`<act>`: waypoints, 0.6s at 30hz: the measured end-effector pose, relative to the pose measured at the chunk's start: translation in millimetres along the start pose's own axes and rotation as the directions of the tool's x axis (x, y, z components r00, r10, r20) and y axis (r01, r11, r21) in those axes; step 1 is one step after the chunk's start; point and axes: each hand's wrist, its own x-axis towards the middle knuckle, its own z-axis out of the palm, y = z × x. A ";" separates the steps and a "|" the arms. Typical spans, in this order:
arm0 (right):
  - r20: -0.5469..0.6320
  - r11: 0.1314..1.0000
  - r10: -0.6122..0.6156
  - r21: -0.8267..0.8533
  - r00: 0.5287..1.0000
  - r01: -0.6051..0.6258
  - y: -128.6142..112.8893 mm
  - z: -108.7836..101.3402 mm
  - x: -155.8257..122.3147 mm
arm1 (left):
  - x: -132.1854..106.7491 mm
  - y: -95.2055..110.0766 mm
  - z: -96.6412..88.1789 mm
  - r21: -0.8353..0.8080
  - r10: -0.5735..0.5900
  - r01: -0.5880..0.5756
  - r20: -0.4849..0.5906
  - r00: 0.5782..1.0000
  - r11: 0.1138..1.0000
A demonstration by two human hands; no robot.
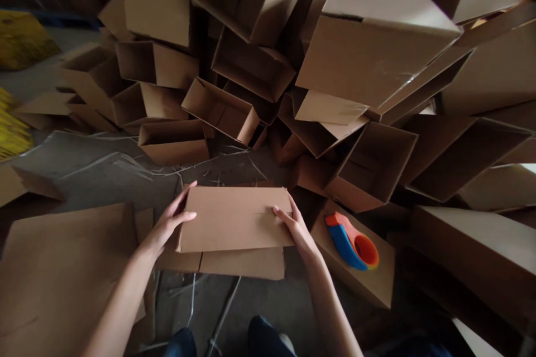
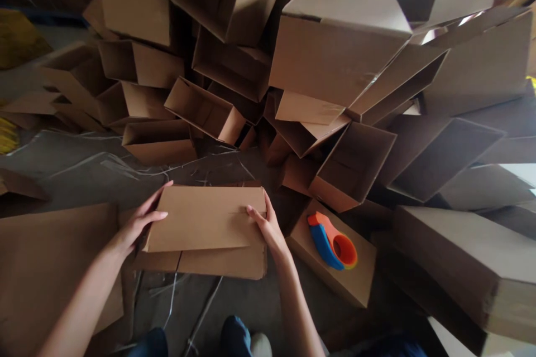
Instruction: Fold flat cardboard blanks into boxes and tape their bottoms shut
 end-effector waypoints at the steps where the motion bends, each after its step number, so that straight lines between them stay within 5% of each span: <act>1: 0.008 1.000 -0.002 -0.009 1.000 0.002 0.3 -0.5 0.6 | -0.4 0.0 0.5 0.002 0.002 -0.002 0.002 1.000 1.000; 13: 0.049 0.998 -0.035 -0.044 0.998 0.037 1.1 -1.9 1.8 | -5.7 11.2 16.5 0.012 -0.063 0.064 -0.047 0.997 0.998; 18: -0.016 0.940 -0.225 -0.267 0.974 0.213 -3.6 -15.1 -2.1 | -2.9 9.9 13.8 0.004 -0.046 0.046 -0.051 0.998 0.999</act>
